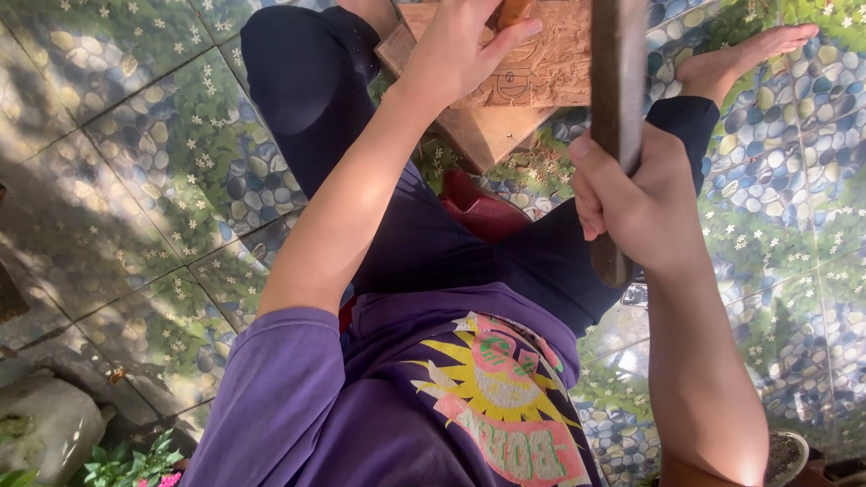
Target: Carving a decorative face design into a wooden board using a hammer and a chisel.
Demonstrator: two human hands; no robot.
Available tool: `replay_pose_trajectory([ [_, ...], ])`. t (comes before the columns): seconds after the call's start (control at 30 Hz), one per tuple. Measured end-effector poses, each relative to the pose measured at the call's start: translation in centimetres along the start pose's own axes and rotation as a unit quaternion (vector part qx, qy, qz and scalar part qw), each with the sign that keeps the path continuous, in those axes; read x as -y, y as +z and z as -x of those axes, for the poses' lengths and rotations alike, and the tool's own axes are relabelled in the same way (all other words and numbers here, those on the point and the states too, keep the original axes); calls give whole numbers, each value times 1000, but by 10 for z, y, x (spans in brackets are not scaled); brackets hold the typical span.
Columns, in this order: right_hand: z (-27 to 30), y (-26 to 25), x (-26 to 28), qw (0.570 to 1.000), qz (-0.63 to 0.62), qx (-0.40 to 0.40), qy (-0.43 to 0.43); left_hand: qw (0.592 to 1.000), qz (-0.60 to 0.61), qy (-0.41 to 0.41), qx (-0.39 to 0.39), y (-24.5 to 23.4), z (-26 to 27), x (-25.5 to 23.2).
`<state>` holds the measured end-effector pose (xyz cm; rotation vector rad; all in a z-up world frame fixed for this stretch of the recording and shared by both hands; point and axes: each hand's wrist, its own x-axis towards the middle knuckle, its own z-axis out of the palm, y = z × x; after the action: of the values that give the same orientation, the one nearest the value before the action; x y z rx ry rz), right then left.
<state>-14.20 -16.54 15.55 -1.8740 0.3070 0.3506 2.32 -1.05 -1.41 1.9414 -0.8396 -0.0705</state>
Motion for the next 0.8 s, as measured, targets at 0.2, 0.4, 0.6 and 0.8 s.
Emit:
replay_pose_trajectory([
  [0.2,-5,-1,4,1000,12,3,5,1000,6,-11,18,8,2,9],
  [0.4,-1,3,-7,995,-73,-44,-51,999,-23,-26,20,9,7,9],
  [0.6,-5,-2,-6,999,-40,-25,-8,999,-13,21,23,13,-3,9],
  [0.8,-4,-1,-11,998,-53,-22,-21,996,-42,-64,47,20,3,18],
])
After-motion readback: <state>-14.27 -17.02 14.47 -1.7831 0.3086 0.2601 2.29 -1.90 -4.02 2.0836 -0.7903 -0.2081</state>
